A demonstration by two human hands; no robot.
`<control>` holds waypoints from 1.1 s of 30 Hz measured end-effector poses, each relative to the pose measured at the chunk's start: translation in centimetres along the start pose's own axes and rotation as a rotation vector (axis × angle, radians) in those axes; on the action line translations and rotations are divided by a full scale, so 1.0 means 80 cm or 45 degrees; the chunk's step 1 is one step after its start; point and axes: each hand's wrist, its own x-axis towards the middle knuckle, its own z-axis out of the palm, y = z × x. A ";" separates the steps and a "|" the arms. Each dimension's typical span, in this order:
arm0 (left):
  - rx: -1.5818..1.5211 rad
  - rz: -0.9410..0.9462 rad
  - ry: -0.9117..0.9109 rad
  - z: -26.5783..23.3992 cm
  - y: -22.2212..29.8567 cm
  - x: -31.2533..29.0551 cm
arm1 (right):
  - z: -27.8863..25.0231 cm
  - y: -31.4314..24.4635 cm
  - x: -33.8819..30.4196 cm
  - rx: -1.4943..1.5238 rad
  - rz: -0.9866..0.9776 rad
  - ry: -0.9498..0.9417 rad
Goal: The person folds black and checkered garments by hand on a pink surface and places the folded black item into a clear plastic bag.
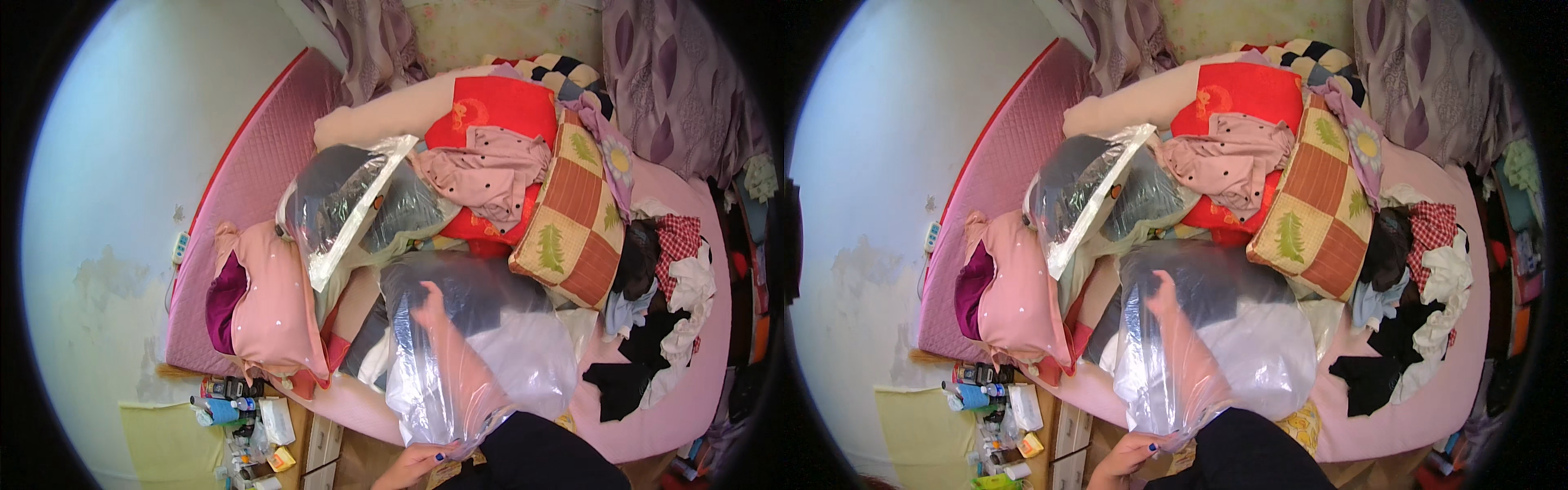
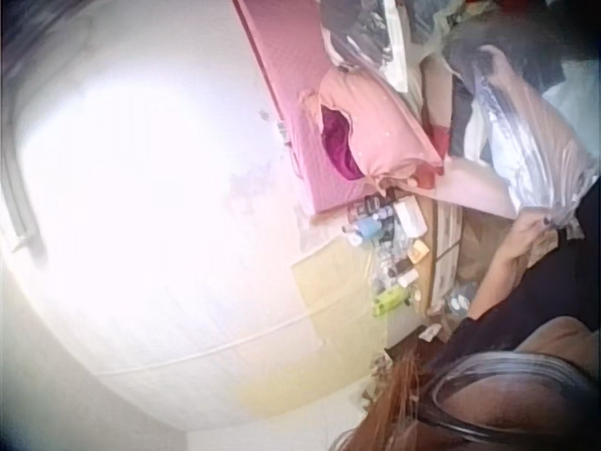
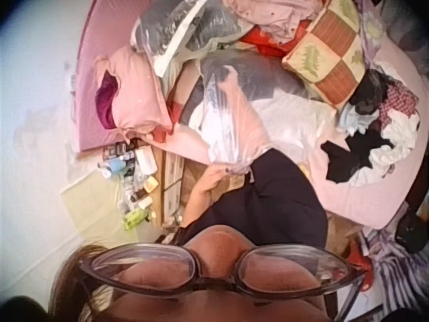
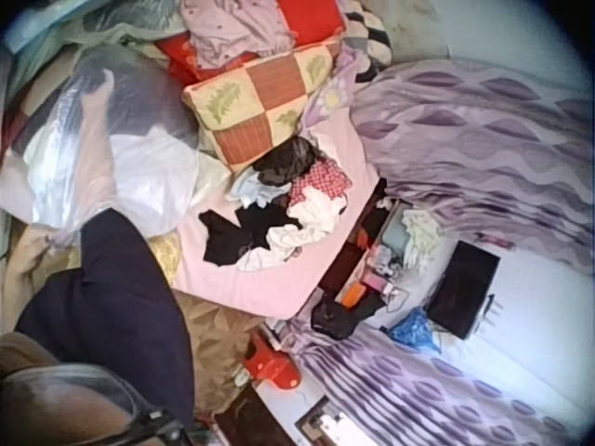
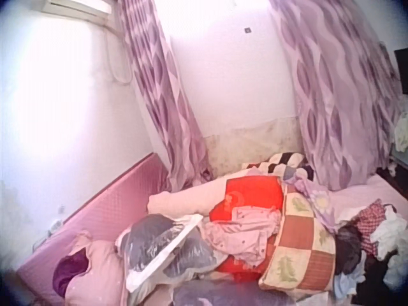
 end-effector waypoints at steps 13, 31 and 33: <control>0.060 -0.010 -0.076 -0.002 -0.005 -0.001 | 0.008 -0.085 -0.051 -0.592 -0.755 0.467; 0.293 -0.054 -0.126 -0.032 -0.010 0.031 | -0.093 -0.147 -0.272 -3.211 -0.966 -0.264; 0.352 -0.004 -0.146 -0.026 -0.002 0.053 | -0.116 -0.173 -0.339 -2.443 -0.356 -0.027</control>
